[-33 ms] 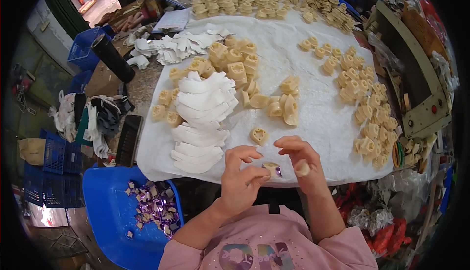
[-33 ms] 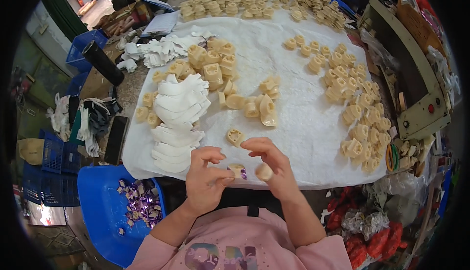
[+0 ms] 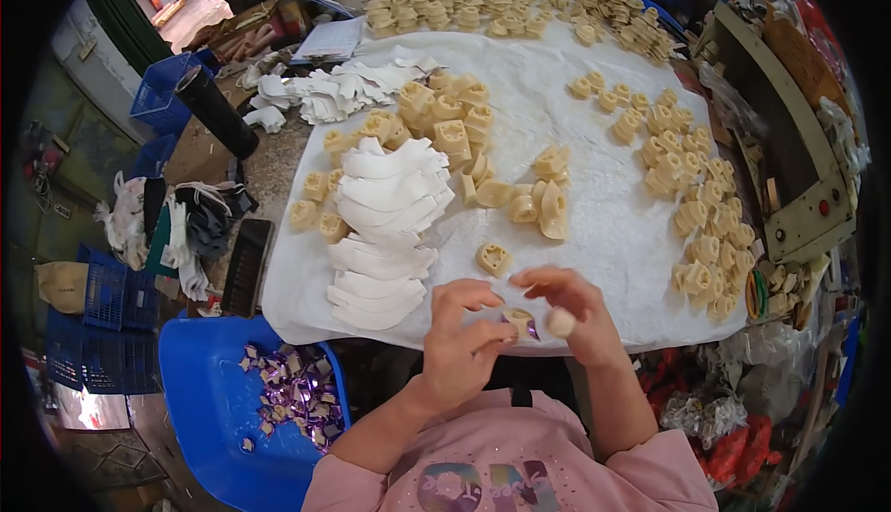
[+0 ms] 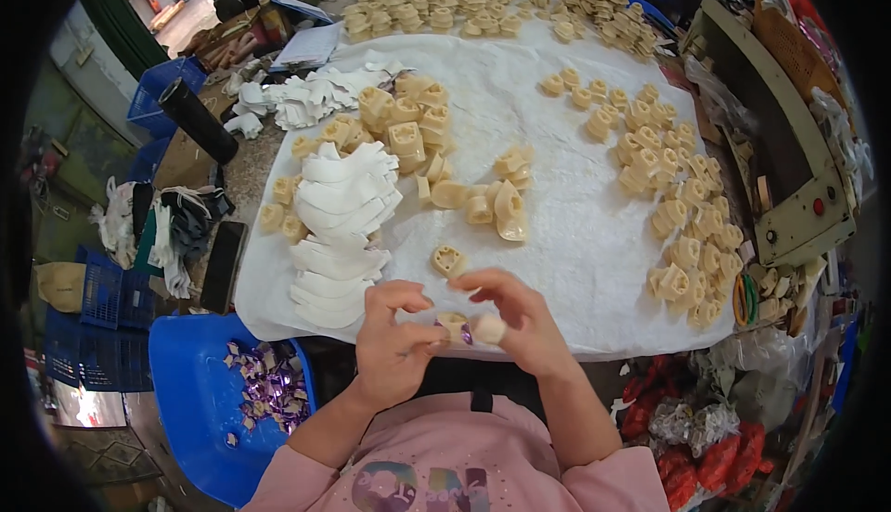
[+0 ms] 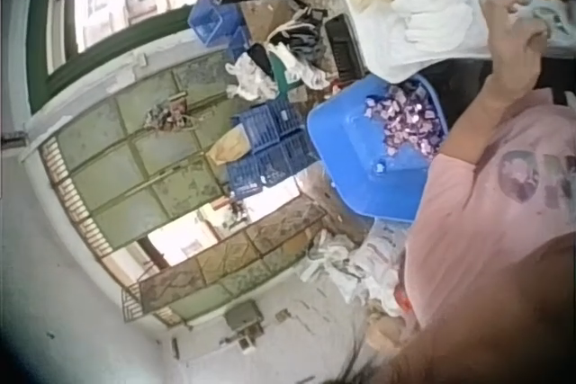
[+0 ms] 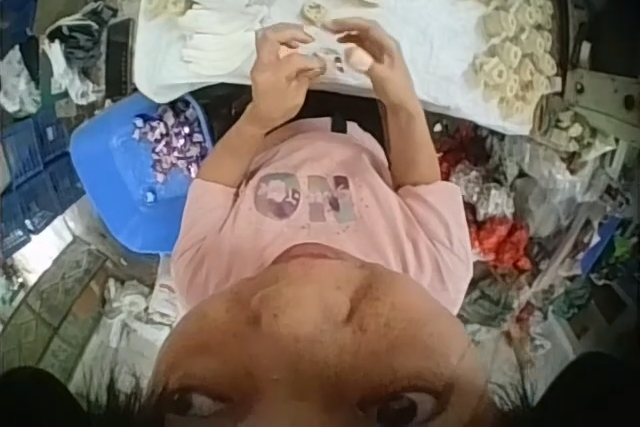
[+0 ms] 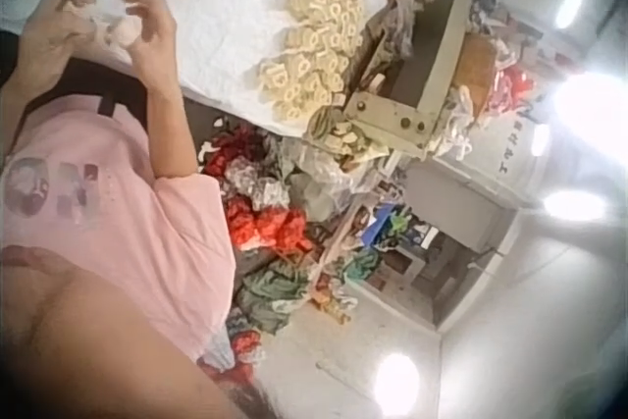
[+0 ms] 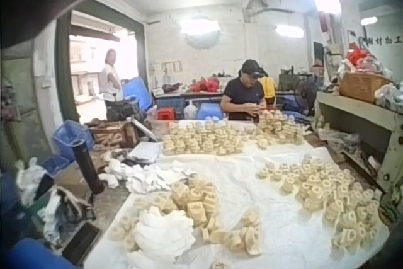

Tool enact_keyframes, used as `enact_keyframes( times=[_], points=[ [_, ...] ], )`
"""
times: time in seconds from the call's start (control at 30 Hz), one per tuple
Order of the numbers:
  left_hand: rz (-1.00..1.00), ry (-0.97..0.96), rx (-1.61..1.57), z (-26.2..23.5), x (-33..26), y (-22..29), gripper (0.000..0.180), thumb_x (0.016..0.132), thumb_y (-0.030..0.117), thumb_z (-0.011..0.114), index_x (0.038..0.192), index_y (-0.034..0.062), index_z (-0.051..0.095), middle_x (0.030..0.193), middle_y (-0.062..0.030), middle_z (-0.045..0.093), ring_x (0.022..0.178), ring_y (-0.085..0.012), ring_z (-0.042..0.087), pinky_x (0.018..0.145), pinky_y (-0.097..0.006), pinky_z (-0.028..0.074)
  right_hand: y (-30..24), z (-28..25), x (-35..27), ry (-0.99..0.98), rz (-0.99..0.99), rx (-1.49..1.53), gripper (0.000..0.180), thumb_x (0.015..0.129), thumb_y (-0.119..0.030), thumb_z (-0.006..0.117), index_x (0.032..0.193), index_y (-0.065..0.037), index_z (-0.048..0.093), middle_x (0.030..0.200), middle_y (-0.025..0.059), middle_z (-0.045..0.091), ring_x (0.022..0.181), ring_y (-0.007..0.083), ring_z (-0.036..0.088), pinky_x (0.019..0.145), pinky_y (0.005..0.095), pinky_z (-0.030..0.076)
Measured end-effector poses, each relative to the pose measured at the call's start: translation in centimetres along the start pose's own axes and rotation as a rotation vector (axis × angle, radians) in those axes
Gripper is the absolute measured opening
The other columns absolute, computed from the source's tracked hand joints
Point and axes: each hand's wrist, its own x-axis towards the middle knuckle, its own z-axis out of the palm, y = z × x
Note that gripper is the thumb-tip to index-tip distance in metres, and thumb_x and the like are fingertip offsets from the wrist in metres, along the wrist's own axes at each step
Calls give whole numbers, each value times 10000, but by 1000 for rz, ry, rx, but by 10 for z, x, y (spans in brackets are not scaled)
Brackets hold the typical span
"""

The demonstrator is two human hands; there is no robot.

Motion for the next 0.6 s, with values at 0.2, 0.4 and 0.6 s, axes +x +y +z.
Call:
enact_keyframes(
  times=[0.2, 0.4, 0.6],
  points=[
    [-58, -35, -285, 1, -7, 0, 109, 796, 106, 685, 903, 87, 691, 1113, -112, 499, 1024, -284, 483, 848, -385, 408, -1, -9, -2, -86, 36, -67, 455, 723, -40, 727, 1141, -3, 553, 1010, 77, 655, 939, 187, 615, 883, 327, 457],
    [-620, -243, -795, -3, -8, -1, 605, 948, 393, 418, 1410, 25, 292, 1203, -107, 468, 1093, -194, 458, 912, -296, 374, -17, 10, 3, -200, -283, -492, 491, 693, -56, 768, 1143, -76, 573, 1031, 66, 657, 827, 214, 608, 737, 332, 489],
    [-626, -180, -807, 11, -9, 7, 550, 952, 257, 359, 1412, 18, 174, 1038, -117, 513, 873, -126, 521, 779, -264, 433, 3, 15, 1, -111, -457, -573, 454, 722, -94, 753, 1142, -82, 582, 1080, 65, 599, 864, 201, 560, 734, 303, 470]
  ],
)
